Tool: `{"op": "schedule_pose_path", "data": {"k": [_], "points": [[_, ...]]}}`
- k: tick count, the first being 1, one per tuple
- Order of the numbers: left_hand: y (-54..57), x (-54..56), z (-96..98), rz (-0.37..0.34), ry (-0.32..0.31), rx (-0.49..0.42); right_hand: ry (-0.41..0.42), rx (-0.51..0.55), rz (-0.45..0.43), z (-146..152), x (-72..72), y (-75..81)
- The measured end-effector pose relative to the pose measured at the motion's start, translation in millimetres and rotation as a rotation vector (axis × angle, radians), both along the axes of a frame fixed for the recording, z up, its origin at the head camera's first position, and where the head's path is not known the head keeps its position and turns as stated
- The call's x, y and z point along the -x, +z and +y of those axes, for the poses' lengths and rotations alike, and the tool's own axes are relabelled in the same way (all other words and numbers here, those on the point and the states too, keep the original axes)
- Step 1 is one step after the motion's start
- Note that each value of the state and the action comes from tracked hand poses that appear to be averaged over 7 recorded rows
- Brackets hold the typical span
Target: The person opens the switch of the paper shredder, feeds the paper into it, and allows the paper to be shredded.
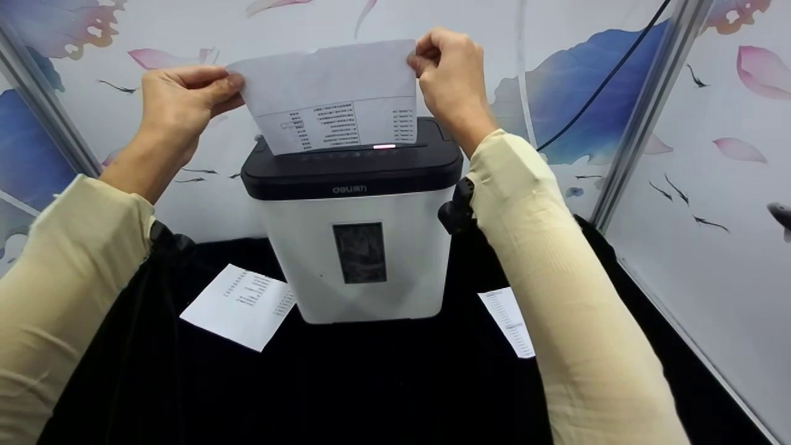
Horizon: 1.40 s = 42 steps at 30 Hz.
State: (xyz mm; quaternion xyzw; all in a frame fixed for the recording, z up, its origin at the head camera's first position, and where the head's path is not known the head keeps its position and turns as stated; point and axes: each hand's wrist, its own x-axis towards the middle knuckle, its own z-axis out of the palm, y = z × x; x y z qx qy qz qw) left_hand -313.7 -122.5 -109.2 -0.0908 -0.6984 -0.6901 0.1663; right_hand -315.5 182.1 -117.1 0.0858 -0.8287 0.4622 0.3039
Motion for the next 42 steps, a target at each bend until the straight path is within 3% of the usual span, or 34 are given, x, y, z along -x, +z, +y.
{"op": "schedule_pose_path", "data": {"k": [16,28,38,42], "points": [[-4.5,3.0,5.9,-0.013,0.015,0.073,-0.009,-0.027,-0.047,9,3.8,-6.1],[-22.7,8.2,2.9,-0.038,0.025,0.121,-0.008,-0.087,-0.106,9,6.6,-21.5],[-19.0,8.3,0.8,-0.035,0.036,0.105,0.005,-0.08,-0.125,4,6.5,-21.9],[-22.9,8.4,-0.3,-0.044,0.041,0.129,0.007,-0.104,-0.123,4,7.4,-26.4]]}}
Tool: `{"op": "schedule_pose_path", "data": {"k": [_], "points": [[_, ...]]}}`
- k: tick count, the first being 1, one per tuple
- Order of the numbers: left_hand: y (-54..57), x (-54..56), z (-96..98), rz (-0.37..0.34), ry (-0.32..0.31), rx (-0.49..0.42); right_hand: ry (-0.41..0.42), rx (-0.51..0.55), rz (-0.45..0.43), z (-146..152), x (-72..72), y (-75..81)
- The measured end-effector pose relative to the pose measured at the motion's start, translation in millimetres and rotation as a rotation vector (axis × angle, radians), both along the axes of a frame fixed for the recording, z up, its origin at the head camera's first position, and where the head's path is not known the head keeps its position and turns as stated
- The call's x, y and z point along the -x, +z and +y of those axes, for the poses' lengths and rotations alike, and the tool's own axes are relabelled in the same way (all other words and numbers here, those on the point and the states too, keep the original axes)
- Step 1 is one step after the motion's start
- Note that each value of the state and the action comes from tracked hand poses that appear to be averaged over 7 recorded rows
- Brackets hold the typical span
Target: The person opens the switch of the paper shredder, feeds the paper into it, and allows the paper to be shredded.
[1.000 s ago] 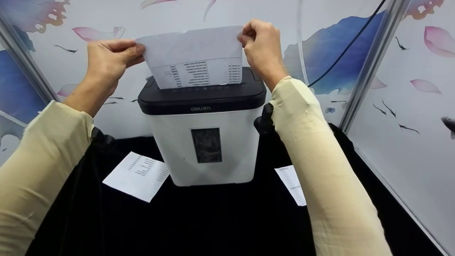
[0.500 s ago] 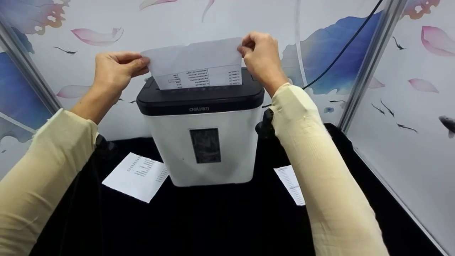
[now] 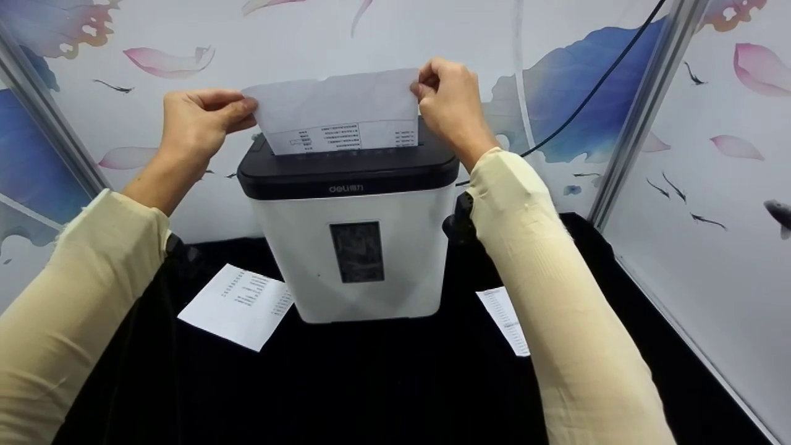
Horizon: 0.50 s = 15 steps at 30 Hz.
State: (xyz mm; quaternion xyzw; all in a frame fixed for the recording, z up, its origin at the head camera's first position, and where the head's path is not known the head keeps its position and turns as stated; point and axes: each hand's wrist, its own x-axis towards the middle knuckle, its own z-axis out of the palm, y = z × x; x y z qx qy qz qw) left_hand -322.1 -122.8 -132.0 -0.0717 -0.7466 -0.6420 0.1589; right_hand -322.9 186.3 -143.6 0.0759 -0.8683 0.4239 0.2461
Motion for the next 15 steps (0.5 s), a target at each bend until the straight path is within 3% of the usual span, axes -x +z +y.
{"op": "schedule_pose_path", "data": {"k": [7,15], "points": [[-14.6,2.3,-0.5,-0.019,0.009,0.083,-0.002,-0.04,-0.051,3,1.8,-12.5],[-30.4,3.1,-2.8,-0.057,0.036,0.237,-0.014,-0.085,-0.027,1,0.6,-28.1]]}}
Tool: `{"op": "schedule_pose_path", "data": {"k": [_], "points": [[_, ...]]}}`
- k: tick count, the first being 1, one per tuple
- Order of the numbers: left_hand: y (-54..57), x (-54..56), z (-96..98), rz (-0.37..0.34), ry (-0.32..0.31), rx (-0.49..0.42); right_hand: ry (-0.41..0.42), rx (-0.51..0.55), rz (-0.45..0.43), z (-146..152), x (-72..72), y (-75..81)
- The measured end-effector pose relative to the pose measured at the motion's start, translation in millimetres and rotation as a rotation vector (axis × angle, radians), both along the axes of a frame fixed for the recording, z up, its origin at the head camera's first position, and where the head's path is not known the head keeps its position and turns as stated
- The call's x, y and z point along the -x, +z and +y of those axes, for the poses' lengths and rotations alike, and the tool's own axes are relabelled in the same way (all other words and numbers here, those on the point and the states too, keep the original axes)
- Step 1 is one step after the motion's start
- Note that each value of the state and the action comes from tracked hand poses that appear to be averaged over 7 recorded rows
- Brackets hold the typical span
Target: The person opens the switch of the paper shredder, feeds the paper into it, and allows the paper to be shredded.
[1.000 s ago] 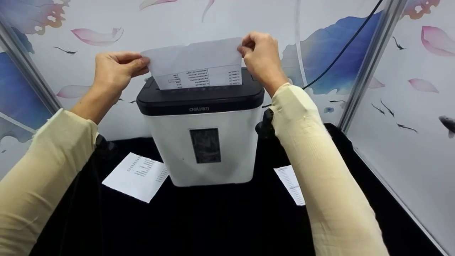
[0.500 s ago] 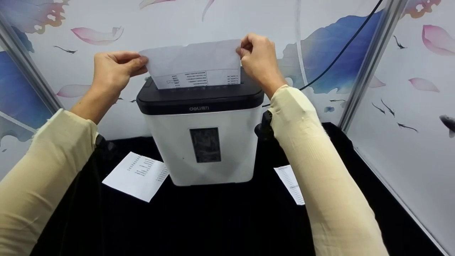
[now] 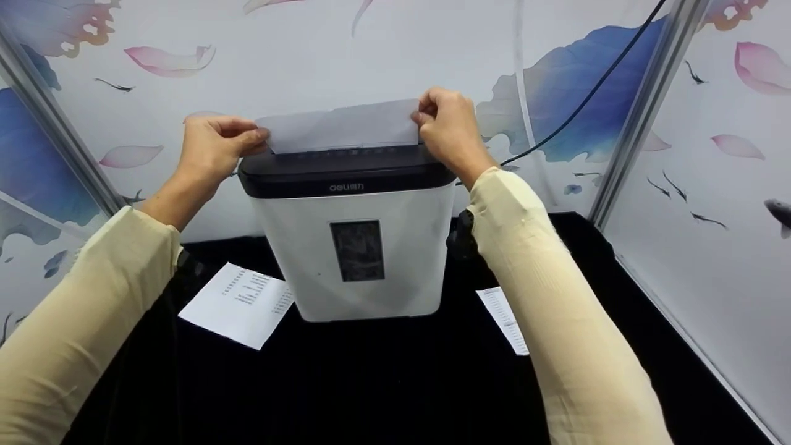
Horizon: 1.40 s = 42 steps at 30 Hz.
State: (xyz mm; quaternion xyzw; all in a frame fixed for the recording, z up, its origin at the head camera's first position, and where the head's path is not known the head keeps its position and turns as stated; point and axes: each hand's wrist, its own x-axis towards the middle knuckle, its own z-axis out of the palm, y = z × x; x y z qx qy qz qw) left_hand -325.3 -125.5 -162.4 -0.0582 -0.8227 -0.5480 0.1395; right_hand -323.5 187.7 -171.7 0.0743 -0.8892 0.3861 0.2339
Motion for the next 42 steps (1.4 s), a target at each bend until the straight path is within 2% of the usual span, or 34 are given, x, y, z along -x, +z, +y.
{"op": "schedule_pose_path", "data": {"k": [5,10,17,25,29,42], "points": [[-4.4,-1.3,-1.7,-0.015,0.052,0.088,-0.014,0.002,-0.017,-1,0.2,-5.6],[-4.4,-4.0,-5.1,0.018,0.095,0.11,-0.02,0.055,0.014,-1,-0.7,-7.8],[-7.9,-8.4,-10.0,0.023,0.032,-0.025,-0.012,0.13,0.082,-6,-3.5,-14.4],[-15.8,-14.4,-17.9,0.121,-0.041,-0.084,-0.014,0.205,0.174,-19,-9.9,-24.8],[-18.6,-18.6,-20.6,0.124,-0.045,-0.086,0.006,0.273,0.198,-28,-16.3,-31.4],[-29.7,-36.8,-32.9,0.127,-0.045,-0.112,0.111,0.396,0.185,-56,-35.4,-44.4]]}}
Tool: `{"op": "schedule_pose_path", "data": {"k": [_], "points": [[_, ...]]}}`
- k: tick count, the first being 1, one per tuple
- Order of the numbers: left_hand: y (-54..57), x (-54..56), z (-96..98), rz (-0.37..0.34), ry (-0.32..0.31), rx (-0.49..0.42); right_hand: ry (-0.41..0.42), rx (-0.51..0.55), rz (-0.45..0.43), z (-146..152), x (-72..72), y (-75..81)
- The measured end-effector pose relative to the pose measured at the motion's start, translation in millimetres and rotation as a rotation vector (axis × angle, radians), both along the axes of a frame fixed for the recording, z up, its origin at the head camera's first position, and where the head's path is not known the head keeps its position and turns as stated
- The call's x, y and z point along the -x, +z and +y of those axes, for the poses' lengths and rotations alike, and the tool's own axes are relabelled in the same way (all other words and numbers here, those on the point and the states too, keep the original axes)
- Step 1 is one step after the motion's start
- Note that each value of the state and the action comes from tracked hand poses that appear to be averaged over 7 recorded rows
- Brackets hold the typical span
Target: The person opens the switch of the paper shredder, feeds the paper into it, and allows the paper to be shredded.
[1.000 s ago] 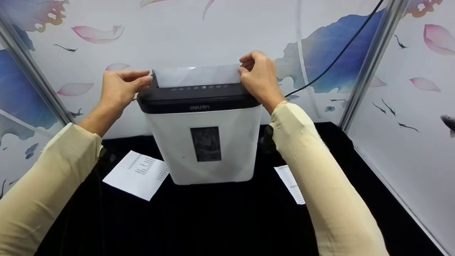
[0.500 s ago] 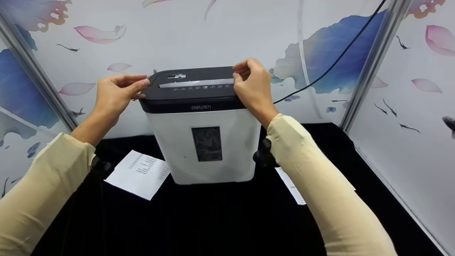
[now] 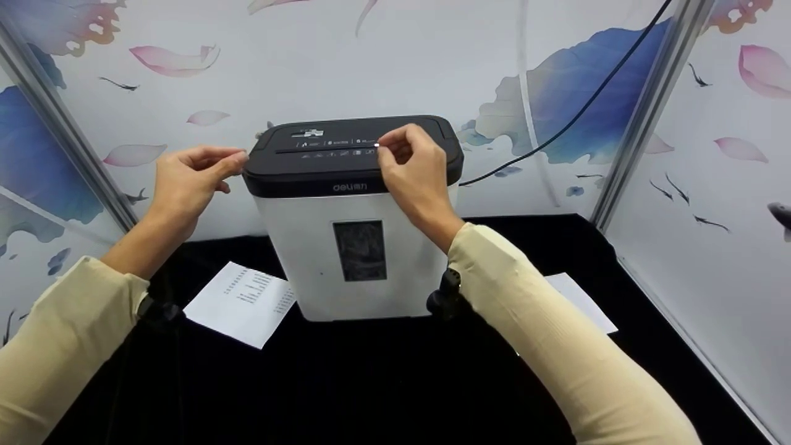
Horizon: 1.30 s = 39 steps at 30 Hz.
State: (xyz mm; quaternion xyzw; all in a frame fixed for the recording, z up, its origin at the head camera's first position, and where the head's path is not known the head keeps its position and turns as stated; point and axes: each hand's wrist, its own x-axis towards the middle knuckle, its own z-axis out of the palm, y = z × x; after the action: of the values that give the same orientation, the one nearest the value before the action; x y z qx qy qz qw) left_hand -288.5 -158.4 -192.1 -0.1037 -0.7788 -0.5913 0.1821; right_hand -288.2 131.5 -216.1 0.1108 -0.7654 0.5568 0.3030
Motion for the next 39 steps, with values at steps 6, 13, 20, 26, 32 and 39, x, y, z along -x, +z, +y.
{"op": "schedule_pose_path", "data": {"k": [6,13,20,26,32,39], "points": [[-6.6,-11.1,-2.0,-0.034,0.007,-0.027,0.011,0.039,0.05,-11,-9.7,-7.2],[-19.0,-21.3,-7.6,-0.056,0.014,-0.046,0.124,0.131,0.017,-33,-25.8,-20.5],[-37.8,-30.2,-17.5,-0.081,0.026,-0.076,0.197,0.199,-0.045,-56,-36.2,-42.6],[-59.6,-34.6,-27.9,-0.103,0.052,-0.094,0.266,0.237,-0.119,-73,-42.2,-64.3],[-86.1,-39.3,-38.5,-0.146,0.054,-0.086,0.351,0.255,-0.236,-88,-49.1,-88.7],[-117.5,-46.1,-59.8,-0.159,0.098,-0.059,0.472,0.259,-0.394,-102,-53.7,-120.0]]}}
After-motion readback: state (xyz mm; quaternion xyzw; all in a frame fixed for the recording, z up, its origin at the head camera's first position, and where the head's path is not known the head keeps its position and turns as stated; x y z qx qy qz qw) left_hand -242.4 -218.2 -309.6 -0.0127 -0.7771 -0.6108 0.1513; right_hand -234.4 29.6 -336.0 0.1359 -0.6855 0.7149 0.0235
